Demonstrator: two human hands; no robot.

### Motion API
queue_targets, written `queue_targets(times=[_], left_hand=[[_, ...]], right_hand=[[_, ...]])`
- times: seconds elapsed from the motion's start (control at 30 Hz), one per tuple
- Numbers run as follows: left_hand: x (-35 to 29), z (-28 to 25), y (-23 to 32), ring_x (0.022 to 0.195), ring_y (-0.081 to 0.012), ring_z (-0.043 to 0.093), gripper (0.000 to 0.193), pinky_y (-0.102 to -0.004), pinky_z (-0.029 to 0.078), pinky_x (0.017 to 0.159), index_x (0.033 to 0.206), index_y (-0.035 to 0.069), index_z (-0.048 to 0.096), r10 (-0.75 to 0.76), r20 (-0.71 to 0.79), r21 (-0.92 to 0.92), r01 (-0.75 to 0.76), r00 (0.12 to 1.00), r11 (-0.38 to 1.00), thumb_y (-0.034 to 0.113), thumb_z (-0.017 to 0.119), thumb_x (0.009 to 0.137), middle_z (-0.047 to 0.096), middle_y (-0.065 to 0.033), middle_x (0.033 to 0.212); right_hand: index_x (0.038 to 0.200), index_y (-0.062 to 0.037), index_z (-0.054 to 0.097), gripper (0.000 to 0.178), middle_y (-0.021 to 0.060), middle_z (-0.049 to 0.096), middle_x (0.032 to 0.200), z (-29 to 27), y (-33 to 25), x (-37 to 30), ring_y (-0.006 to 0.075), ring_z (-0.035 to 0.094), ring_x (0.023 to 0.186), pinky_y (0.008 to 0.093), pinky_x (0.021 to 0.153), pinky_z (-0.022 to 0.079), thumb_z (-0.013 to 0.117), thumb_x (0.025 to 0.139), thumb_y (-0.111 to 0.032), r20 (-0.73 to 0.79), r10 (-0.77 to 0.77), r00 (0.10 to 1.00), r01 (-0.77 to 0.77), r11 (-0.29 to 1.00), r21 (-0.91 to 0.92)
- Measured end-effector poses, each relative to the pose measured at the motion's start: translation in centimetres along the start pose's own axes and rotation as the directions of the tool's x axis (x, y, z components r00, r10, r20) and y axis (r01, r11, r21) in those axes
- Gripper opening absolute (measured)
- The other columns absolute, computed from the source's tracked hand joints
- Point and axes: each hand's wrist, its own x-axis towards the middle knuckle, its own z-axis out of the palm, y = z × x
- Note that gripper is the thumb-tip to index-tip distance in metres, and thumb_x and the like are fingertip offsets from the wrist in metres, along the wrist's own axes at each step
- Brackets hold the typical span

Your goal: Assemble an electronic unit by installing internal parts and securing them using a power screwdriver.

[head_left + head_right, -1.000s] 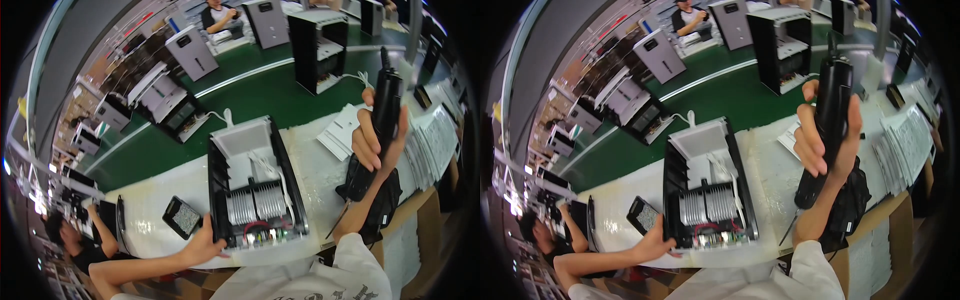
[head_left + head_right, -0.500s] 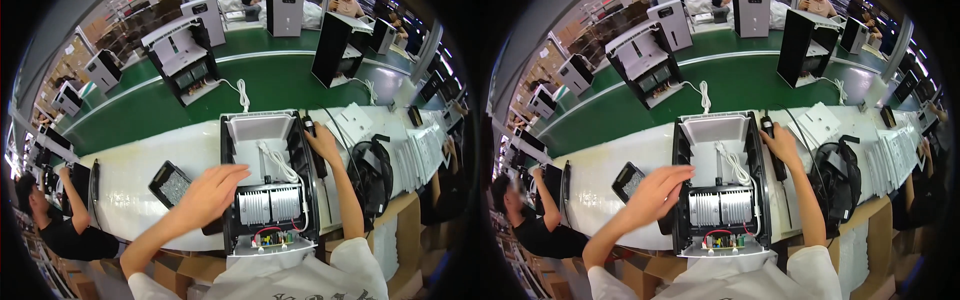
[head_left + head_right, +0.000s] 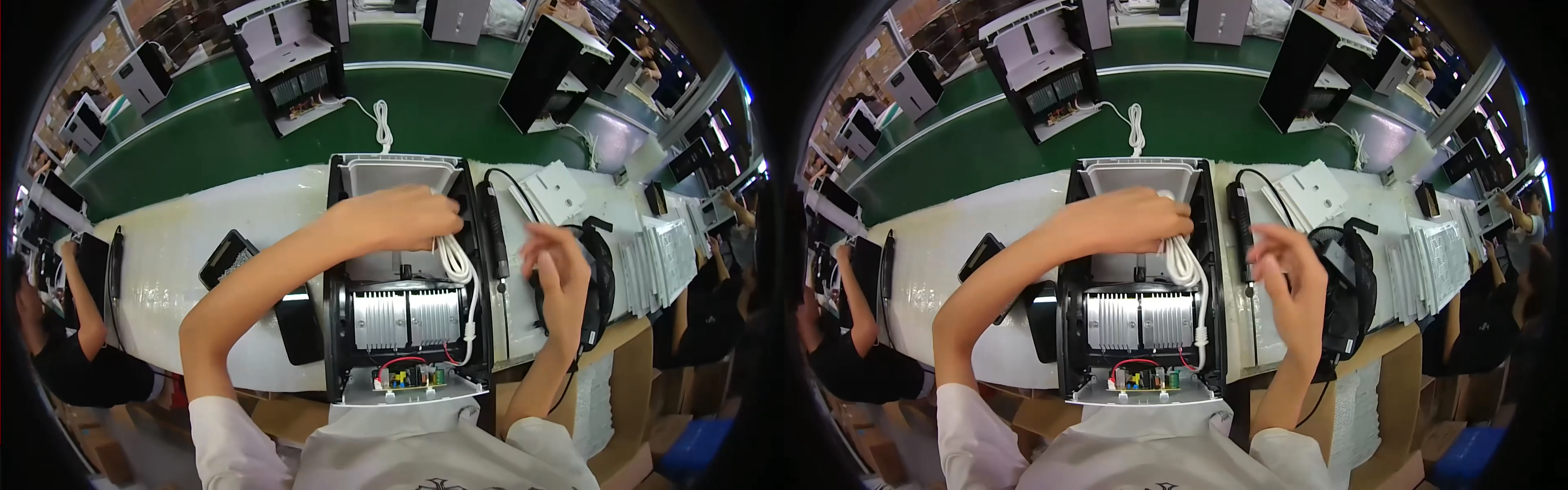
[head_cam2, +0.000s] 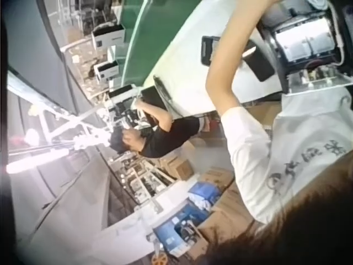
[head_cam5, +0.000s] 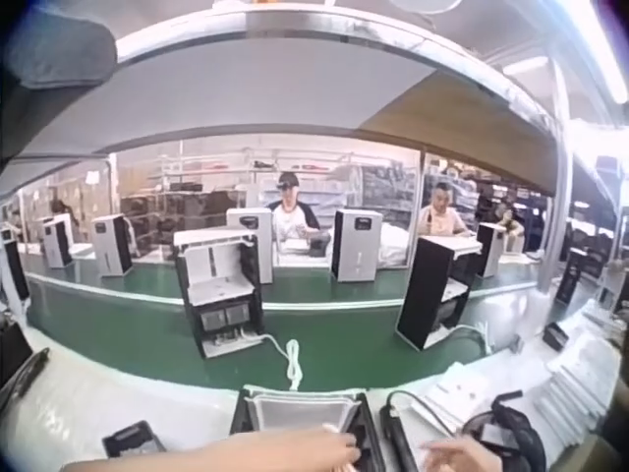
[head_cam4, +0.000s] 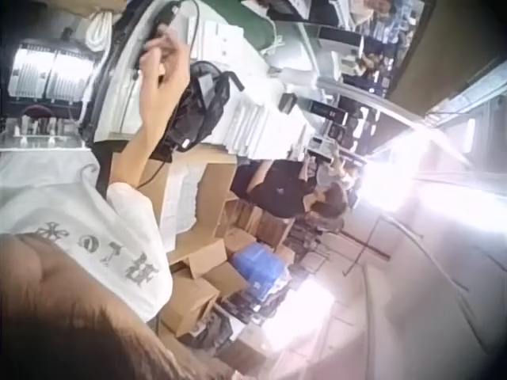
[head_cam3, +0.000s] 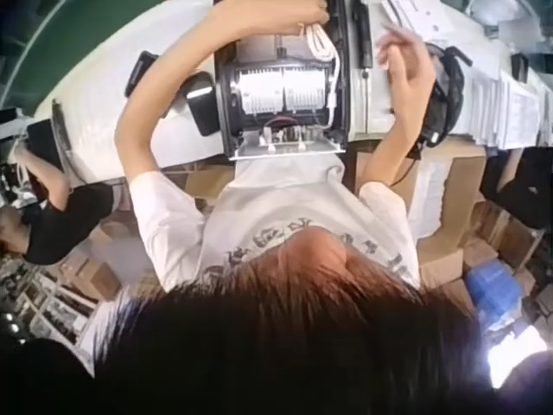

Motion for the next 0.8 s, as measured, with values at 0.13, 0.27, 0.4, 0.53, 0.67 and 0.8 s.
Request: queue_targets(times=[0.13,0.27,0.4,0.53,0.67,0.8], left_hand=[[-1.9,-5.6,7.0,0.082,-0.0237,0.058,0.014,-0.0333,0.05,0.072,0.084,0.004,0.061,0.261,-0.397,0.197,-0.196,0.88,0.961,0.008,0.065,0.071,0.055,-0.0058,0.096],[2.3,-4.8,13.1,0.098,-0.0284,0.062,0.045,-0.0349,0.054,0.079,0.096,0.002,0.064,0.505,-0.682,0.104,-0.613,0.529,0.783,0.025,0.081,0.061,0.056,-0.0138,0.124],[3.6,-3.2,13.9,0.102,-0.0305,0.062,0.054,-0.0376,0.055,0.08,0.106,0.001,0.059,0.365,-0.708,-0.227,-0.685,0.604,0.692,0.024,0.082,0.062,0.052,-0.0196,0.128],[-0.7,2.3,11.6,0.084,-0.0324,0.06,0.032,-0.0395,0.051,0.068,0.102,-0.003,0.052,0.078,-0.412,-0.46,-0.281,0.908,0.842,0.007,0.066,0.076,0.052,-0.0152,0.099],[-3.4,4.7,12.6,0.078,-0.0301,0.059,0.028,-0.0404,0.049,0.065,0.106,-0.002,0.049,0.155,-0.039,-0.617,-0.146,0.987,0.773,0.009,0.062,0.084,0.05,-0.0135,0.099],[-3.9,4.3,12.5,0.076,-0.0299,0.059,0.024,-0.0405,0.049,0.065,0.107,-0.001,0.049,0.156,0.055,-0.687,-0.076,0.986,0.723,0.012,0.059,0.089,0.049,-0.0137,0.098]], right_hand=[[0.116,-0.0003,0.06,0.045,0.0015,0.057,0.071,-0.3,0.4,-4.4,0.0082,0.052,0.061,0.0236,0.055,0.042,0.078,0.079,-0.019,0.417,0.157,0.895,-0.085,0.979,-0.186],[0.102,-0.0004,0.063,0.045,0.0055,0.067,0.083,0.3,-0.9,-8.2,0.014,0.061,0.064,0.0244,0.057,0.046,0.083,0.07,-0.025,0.41,0.082,0.908,0.066,0.94,-0.334],[0.095,-0.0017,0.059,0.029,0.0091,0.065,0.083,-0.7,-0.4,-9.9,0.0153,0.059,0.059,0.0257,0.055,0.044,0.078,0.076,-0.012,0.253,-0.193,0.948,0.286,0.867,-0.409],[0.098,-0.0008,0.061,0.03,0.009,0.065,0.07,1.2,2.8,-12.9,0.0173,0.059,0.055,0.0295,0.054,0.046,0.074,0.071,0.006,-0.018,-0.275,0.961,0.257,0.919,-0.299],[0.1,0.0044,0.057,0.029,0.0137,0.064,0.069,1.4,2.3,-13.9,0.0187,0.058,0.053,0.0284,0.048,0.045,0.073,0.076,0.005,-0.088,-0.183,0.979,0.183,0.983,-0.005],[0.102,0.0022,0.051,0.034,0.0144,0.063,0.071,0.1,1.5,-13.0,0.014,0.055,0.052,0.0269,0.046,0.04,0.072,0.076,0.009,0.184,-0.078,0.98,0.057,0.992,0.115]])
